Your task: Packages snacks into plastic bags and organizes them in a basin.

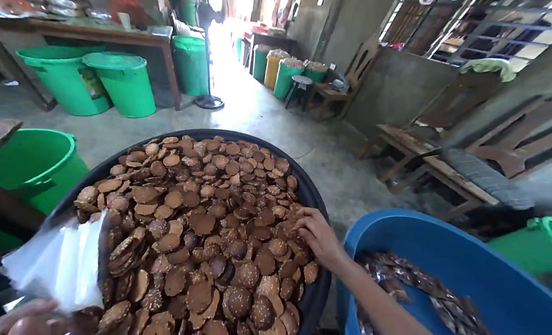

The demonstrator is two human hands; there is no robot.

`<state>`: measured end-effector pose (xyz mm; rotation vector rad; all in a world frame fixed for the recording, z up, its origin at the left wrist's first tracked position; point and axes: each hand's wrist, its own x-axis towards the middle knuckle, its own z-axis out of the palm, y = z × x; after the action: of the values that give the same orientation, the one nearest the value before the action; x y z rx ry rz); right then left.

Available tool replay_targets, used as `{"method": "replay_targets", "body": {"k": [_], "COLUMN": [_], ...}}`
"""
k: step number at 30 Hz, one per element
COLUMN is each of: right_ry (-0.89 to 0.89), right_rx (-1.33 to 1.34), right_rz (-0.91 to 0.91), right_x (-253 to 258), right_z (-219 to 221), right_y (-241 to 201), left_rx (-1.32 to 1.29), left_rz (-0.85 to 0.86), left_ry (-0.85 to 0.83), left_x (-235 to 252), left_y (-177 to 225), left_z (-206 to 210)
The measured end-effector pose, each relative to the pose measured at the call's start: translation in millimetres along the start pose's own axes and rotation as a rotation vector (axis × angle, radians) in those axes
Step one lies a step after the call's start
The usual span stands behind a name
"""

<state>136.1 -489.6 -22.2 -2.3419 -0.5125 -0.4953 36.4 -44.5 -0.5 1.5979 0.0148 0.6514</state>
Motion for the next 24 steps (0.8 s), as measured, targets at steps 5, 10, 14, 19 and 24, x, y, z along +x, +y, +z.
{"method": "replay_targets", "body": {"k": [5,10,14,19,24], "right_ry": [0.385,0.090,-0.359,-0.711,-0.785], "right_rx": [0.775,0.921,0.055,-0.413,-0.312], "right_rz": [0.633,0.780,0.487,0.343,0.310], "right_x": [26,53,78,87,101], "right_z": [-10,-12,16,46,32], "right_y": [-20,-37,-36,-39,-33], "left_rx": [0.134,0.332,0.672,0.935,0.930], "left_rz": [0.102,0.262,0.422,0.404,0.408], "left_ry": [-0.109,-0.118,-0.248,-0.589,-0.701], "left_x": [34,66,77,67,55], "left_y": [33,54,38,14,10], "left_z": [57,128,154,163,181]}}
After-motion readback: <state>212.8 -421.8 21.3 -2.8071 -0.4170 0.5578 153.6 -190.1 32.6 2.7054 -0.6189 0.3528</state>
